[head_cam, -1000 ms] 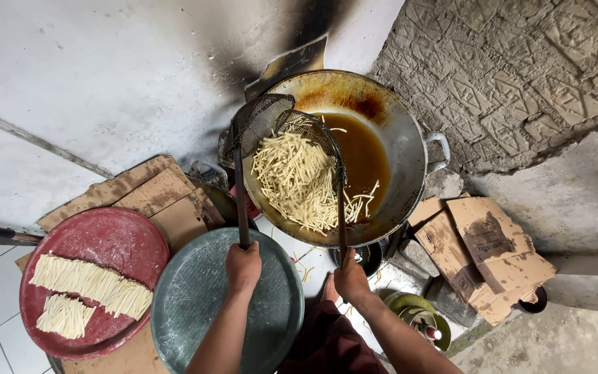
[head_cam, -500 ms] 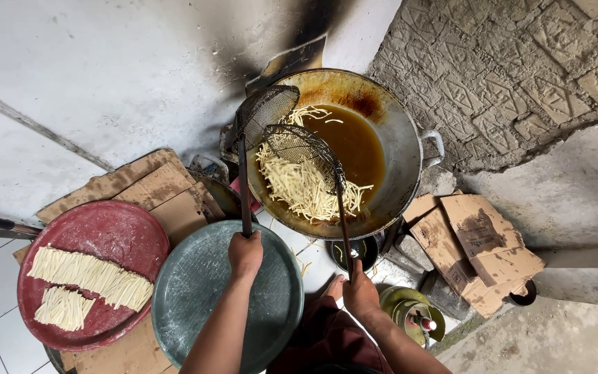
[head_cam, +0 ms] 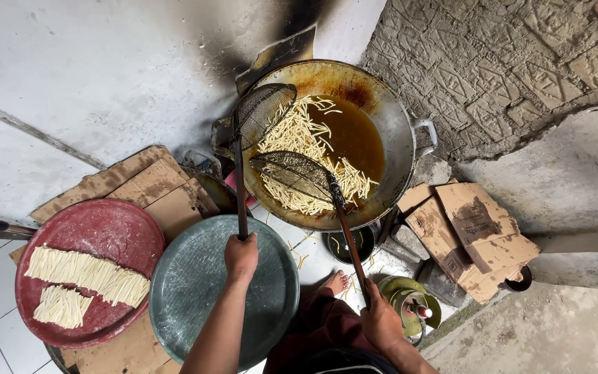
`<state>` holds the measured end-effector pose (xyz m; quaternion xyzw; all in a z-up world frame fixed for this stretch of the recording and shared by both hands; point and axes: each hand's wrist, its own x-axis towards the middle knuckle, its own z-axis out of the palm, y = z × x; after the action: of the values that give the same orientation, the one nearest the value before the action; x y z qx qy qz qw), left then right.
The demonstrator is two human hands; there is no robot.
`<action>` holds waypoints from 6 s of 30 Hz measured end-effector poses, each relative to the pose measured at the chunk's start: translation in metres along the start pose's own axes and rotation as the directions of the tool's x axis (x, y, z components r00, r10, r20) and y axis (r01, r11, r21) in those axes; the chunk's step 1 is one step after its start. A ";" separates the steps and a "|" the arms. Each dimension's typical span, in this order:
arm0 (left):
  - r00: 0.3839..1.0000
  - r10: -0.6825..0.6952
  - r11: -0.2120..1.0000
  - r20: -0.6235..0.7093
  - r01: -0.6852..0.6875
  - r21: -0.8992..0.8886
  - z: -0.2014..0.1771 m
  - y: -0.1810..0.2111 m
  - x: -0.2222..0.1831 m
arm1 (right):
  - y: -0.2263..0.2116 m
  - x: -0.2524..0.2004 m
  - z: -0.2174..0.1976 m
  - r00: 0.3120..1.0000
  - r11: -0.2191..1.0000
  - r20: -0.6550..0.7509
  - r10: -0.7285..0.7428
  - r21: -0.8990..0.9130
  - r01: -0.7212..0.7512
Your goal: Frying a large batch of noodles in a wok using a spider strainer to stir and flip them for even cooking.
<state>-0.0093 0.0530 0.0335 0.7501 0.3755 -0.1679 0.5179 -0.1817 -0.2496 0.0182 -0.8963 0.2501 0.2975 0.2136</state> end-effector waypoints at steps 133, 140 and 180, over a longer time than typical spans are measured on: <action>0.902 0.423 0.864 -0.092 -0.371 0.340 0.016 -0.031 -0.016 | -0.040 0.069 -0.087 0.964 0.915 -0.236 0.123 0.403 -0.019; 0.921 0.382 0.887 -0.070 -0.345 0.306 -0.009 -0.027 -0.034 | -0.032 0.011 -0.052 0.943 0.814 -0.180 0.278 0.566 -0.132; 0.974 0.025 0.986 0.224 0.013 -0.165 -0.026 -0.120 0.037 | 0.117 0.031 0.007 0.985 0.171 0.018 0.172 0.984 -0.048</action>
<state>-0.0767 0.1125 -0.0582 0.6817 0.3245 -0.2186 0.6182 -0.2306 -0.3477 -0.0341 -0.5440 0.4565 0.0391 0.7029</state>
